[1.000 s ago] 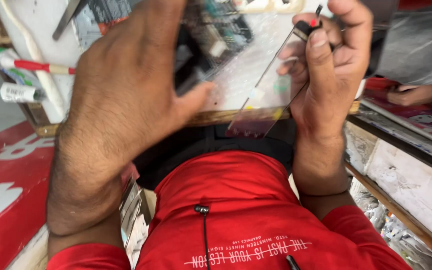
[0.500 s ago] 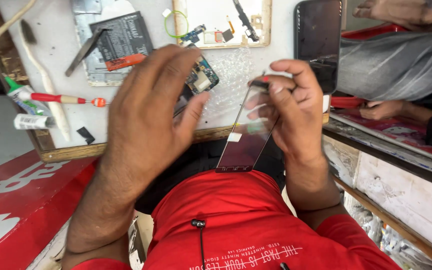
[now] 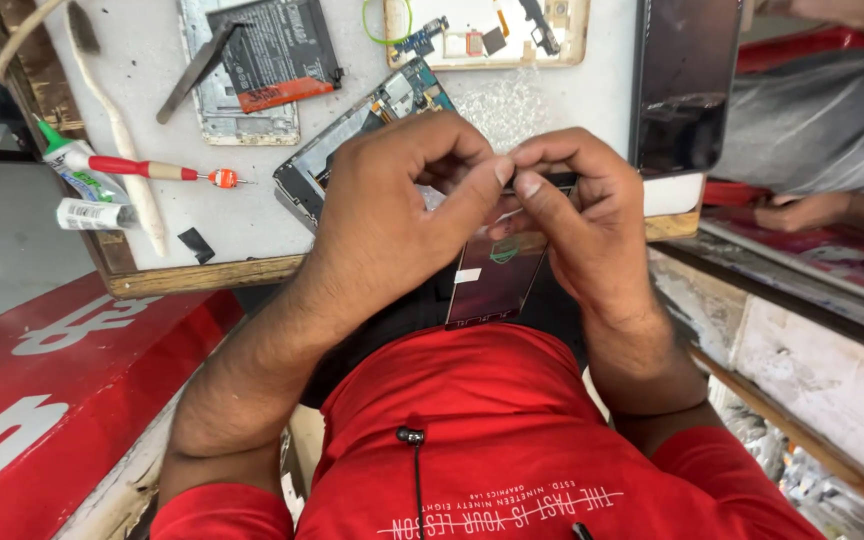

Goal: The person disassembles a smartphone, removes the battery, and handles internal components and a screen assembly. They then reassemble the device by placing the screen back onto the chassis and pressing the edges to secure it.

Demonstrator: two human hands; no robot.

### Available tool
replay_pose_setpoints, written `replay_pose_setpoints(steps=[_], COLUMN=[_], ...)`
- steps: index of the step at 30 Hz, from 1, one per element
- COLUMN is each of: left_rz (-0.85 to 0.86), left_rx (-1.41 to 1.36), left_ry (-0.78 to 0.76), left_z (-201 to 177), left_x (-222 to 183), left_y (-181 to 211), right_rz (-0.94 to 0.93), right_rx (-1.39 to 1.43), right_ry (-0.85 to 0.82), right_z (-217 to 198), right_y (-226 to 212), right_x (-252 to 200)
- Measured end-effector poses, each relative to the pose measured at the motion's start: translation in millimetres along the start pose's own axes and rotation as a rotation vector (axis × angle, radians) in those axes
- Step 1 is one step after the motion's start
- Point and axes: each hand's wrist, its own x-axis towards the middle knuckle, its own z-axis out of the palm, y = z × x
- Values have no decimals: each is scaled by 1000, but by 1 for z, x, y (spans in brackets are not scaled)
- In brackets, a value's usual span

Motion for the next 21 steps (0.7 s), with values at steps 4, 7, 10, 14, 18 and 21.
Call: replay_pose_setpoints(steps=[4, 7, 10, 14, 18, 21], left_rz=[-140, -186, -213, -243, -323, -385], left_rx=[-176, -177, -219, -426, -342, -354], left_ry=[-37, -51, -54, -67, -152, -174], left_z=[2, 5, 9, 20, 36, 46], left_x=[0, 0, 1, 2, -2, -2], left_y=[-8, -13, -17, -15, -8, -5], right_rz=[0, -23, -75, -53, -34, 21], right_rx=[18, 9, 15, 73, 170, 142], right_ry=[-45, -57, -38, 114, 221, 287], right_z=[-5, -7, -9, -10, -16, -27], right_y=[4, 9, 12, 9, 5, 5], right_x=[1, 0, 0, -6, -11, -17])
